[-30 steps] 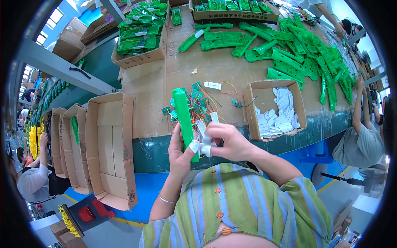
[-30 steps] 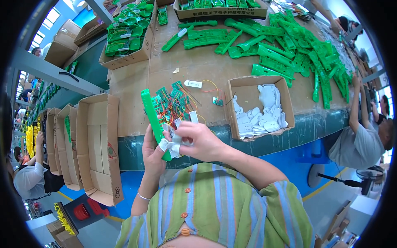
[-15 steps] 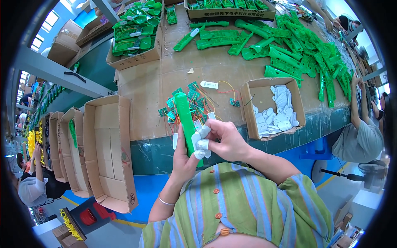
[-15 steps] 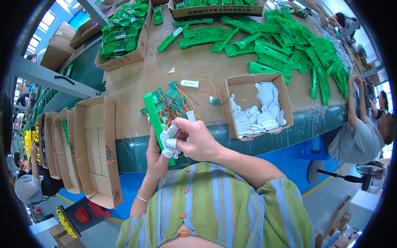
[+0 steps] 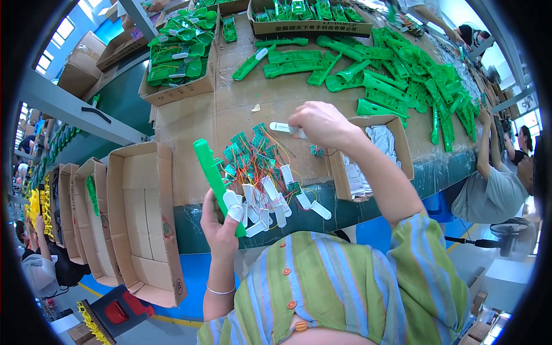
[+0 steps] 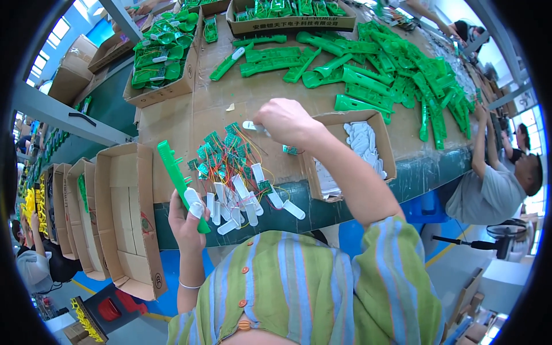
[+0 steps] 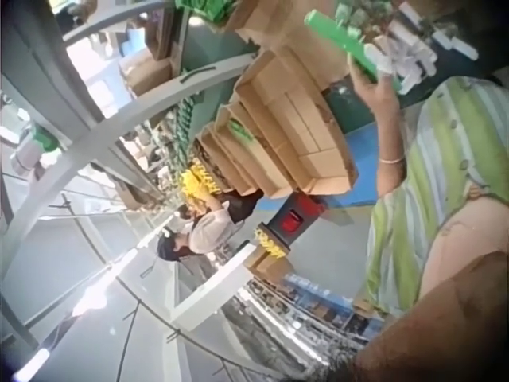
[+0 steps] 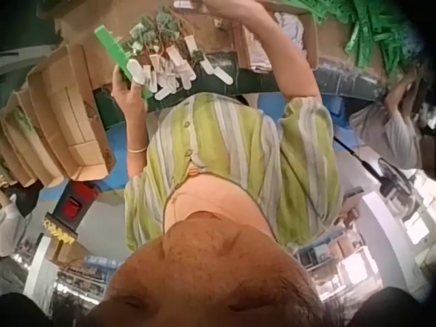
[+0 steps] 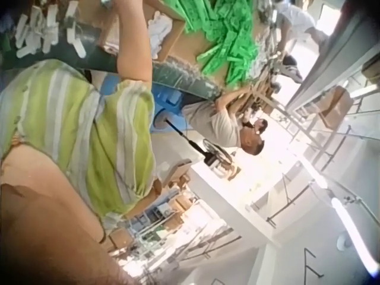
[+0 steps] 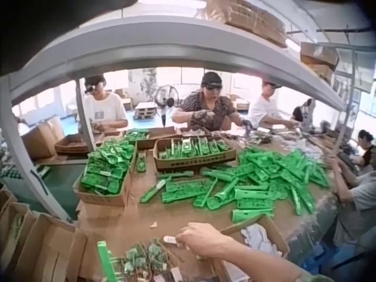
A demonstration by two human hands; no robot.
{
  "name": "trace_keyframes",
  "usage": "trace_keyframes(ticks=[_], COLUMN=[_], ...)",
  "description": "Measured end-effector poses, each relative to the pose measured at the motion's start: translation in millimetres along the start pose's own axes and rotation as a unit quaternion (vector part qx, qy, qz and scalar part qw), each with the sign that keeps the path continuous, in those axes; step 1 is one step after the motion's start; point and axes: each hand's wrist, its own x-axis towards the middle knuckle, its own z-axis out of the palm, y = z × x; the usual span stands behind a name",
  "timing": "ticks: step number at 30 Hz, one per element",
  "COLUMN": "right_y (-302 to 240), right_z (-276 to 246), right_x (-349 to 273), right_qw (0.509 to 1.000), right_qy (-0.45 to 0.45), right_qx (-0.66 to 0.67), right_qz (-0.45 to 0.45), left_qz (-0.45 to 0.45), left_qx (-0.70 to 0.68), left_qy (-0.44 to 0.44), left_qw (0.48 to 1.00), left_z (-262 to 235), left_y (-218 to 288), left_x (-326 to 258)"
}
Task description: Assembling electronic light fixtures by inserting LED strips and components into plastic housings at a workbench.
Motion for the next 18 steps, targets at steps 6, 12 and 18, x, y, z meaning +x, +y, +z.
trace_keyframes(ticks=[6,12,18], right_y=[31.0,-17.0,-83.2], right_z=[33.8,-21.4,-16.5], right_x=[-24.4,-24.2,-52.4], right_qw=[0.987,0.830,0.703], right_qy=[-0.092,-0.020,0.073], right_qx=[-0.078,0.558,0.708], right_qz=[-0.107,0.015,0.017], left_qz=[-0.043,-0.009,-0.051], left_qx=[-0.075,-0.150,-0.299], left_qy=[0.033,-0.047,-0.077], left_qw=[0.996,0.987,0.950], left_z=[3.3,12.3,40.6], left_y=[4.1,25.7,42.0], left_x=[5.0,10.9,16.5])
